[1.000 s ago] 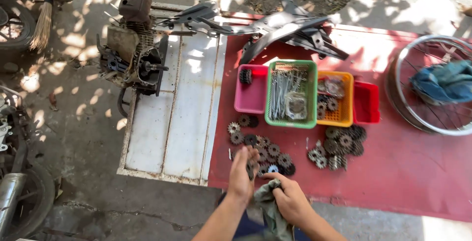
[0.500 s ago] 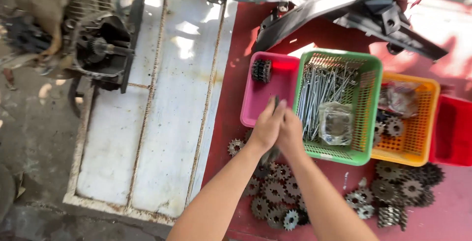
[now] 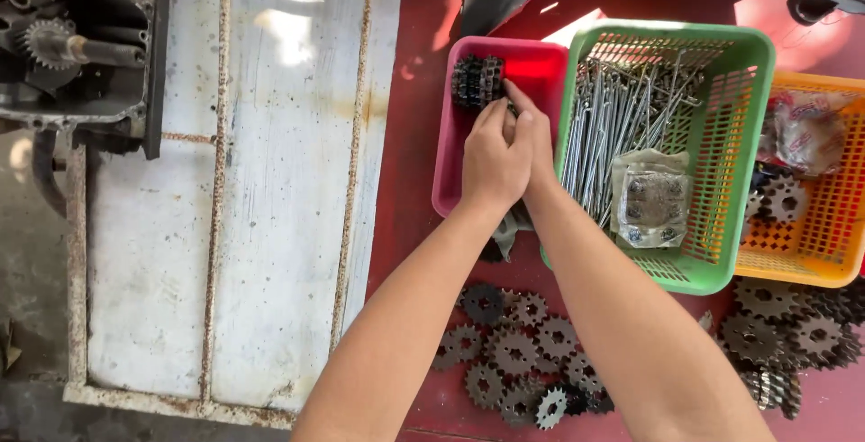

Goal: Inspecting and cleaning motorcycle engine gears and components on a workbench.

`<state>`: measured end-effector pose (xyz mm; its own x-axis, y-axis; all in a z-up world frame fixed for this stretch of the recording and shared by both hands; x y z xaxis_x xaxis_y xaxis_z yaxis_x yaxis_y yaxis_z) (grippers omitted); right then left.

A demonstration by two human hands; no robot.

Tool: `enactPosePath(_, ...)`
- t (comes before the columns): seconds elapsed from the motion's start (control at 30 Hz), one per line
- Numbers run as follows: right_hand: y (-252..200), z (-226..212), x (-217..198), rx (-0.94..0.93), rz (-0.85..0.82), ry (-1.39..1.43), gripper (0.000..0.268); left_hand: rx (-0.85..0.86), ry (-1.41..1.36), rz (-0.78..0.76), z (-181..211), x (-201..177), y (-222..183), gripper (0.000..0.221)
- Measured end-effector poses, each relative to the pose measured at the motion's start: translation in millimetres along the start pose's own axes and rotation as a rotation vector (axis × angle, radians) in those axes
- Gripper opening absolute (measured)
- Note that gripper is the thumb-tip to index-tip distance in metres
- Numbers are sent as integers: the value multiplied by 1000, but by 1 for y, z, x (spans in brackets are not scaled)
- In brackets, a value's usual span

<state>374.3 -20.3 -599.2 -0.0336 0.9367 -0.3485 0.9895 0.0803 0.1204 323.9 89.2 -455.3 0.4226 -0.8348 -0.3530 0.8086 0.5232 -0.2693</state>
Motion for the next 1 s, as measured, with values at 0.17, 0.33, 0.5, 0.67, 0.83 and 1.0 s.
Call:
enactPosePath(0.17, -1, -35, -6, 19, -16, 112, 55, -18, 21, 10, -5, 3, 0, 67)
enactPosePath(0.33, -11, -118, -19, 3, 52, 152, 45, 26, -56, 23, 10, -14, -19, 70)
enactPosePath(0.5, -41, -216, -56, 2, 131, -12, 41, 24, -645, -118, 56, -52, -76, 64)
enactPosePath(0.67, -158, -218, -89, -430, -97, -204, 69, -374, -544, -239, -22, -90, -143, 56)
enactPosePath(0.83, -221, -223, -151, -112, -82, -269, 35, -322, 1, -391, -46, -122, -173, 31)
enactPosePath(1.0, -243, -209, -178, 130, 83, -478, 31, 412, 665, -530, -65, -89, -181, 39)
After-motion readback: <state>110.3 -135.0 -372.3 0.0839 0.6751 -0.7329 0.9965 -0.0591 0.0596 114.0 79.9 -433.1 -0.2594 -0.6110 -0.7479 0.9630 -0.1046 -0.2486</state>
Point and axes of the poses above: each hand's wrist, its own y-axis towards the middle knuckle, its own x-axis out of the palm, z = x × y, the point moved 6 cm from there along y, towards the middle knuckle, and after that the axes turned 14 degrees about z, right-handed, at the moved point
